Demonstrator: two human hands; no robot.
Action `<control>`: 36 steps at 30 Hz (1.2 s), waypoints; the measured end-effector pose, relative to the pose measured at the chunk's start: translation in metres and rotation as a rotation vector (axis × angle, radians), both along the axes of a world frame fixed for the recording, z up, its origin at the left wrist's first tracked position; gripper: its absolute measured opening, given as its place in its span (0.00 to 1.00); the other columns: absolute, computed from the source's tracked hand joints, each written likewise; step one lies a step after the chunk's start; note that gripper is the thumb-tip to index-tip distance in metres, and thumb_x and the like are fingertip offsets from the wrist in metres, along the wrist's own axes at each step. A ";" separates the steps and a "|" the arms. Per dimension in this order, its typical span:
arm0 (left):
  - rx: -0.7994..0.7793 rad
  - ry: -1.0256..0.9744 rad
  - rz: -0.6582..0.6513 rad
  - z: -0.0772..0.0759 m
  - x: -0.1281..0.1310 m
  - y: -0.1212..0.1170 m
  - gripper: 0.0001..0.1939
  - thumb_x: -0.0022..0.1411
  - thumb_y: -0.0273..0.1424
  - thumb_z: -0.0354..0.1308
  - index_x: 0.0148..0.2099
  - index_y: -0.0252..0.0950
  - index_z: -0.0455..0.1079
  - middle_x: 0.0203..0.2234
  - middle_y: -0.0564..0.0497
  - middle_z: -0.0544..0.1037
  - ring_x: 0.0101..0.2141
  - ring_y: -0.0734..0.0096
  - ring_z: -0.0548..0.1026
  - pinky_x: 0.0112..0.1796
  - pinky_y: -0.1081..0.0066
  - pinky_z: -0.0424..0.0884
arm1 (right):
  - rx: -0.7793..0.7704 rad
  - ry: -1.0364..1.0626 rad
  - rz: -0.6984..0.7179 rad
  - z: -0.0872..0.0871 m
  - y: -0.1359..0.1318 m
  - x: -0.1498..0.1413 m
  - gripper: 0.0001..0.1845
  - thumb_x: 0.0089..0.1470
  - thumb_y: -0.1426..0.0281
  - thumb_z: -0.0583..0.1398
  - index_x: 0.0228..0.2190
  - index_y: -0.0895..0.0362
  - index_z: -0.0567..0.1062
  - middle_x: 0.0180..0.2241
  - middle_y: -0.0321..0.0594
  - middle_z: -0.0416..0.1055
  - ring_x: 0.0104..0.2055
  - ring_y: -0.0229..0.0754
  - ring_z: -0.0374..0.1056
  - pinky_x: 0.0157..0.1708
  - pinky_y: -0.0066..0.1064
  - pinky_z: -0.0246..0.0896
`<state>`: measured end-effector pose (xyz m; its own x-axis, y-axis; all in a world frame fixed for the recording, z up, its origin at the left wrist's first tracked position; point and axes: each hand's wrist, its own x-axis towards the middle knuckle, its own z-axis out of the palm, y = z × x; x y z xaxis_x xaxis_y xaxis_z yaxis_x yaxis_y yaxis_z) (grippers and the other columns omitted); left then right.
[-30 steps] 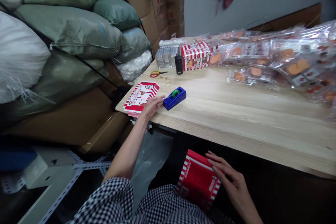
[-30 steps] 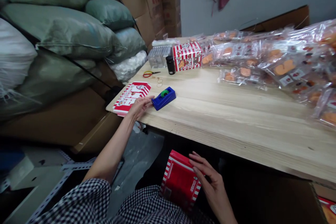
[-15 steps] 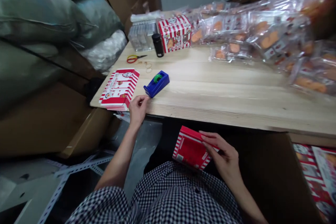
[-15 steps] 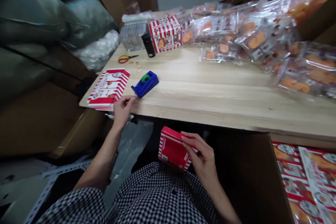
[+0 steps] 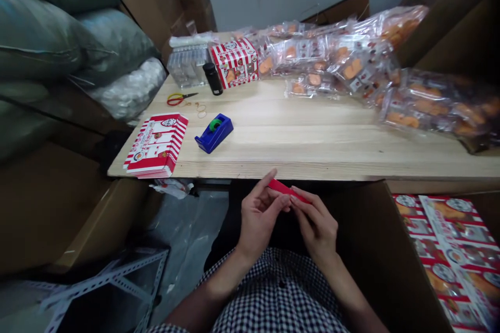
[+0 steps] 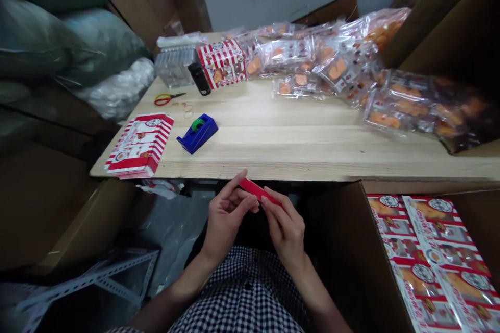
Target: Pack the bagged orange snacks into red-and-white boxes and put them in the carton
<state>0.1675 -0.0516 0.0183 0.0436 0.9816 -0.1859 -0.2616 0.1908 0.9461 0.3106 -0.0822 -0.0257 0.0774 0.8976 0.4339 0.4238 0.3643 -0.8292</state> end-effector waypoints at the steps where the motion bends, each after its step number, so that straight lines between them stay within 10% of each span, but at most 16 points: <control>1: -0.024 -0.021 0.007 -0.004 0.003 0.002 0.31 0.58 0.34 0.67 0.62 0.43 0.66 0.26 0.55 0.78 0.27 0.73 0.75 0.37 0.69 0.75 | -0.004 0.004 -0.006 -0.002 0.000 0.000 0.20 0.62 0.78 0.58 0.50 0.46 0.77 0.54 0.44 0.73 0.53 0.51 0.72 0.50 0.48 0.72; 14: -0.136 -0.079 -0.044 -0.028 0.008 0.015 0.34 0.57 0.36 0.67 0.62 0.40 0.58 0.29 0.53 0.80 0.28 0.72 0.77 0.35 0.70 0.74 | -0.017 -0.227 0.108 0.007 0.014 0.018 0.31 0.62 0.78 0.57 0.61 0.39 0.66 0.56 0.41 0.70 0.57 0.49 0.69 0.65 0.59 0.53; 28: 0.277 0.788 -0.195 -0.055 -0.033 0.050 0.29 0.53 0.46 0.69 0.55 0.43 0.71 0.20 0.59 0.67 0.23 0.72 0.67 0.29 0.72 0.61 | -0.119 -0.062 0.178 0.012 0.017 0.020 0.25 0.65 0.75 0.55 0.59 0.41 0.70 0.54 0.41 0.69 0.59 0.47 0.66 0.63 0.51 0.60; 36: 0.470 0.564 -0.433 -0.045 -0.043 0.065 0.31 0.54 0.38 0.70 0.60 0.48 0.69 0.54 0.45 0.71 0.47 0.61 0.72 0.38 0.69 0.70 | -0.333 0.202 0.184 0.012 0.012 0.034 0.18 0.62 0.66 0.61 0.53 0.44 0.76 0.55 0.39 0.74 0.60 0.50 0.65 0.64 0.52 0.54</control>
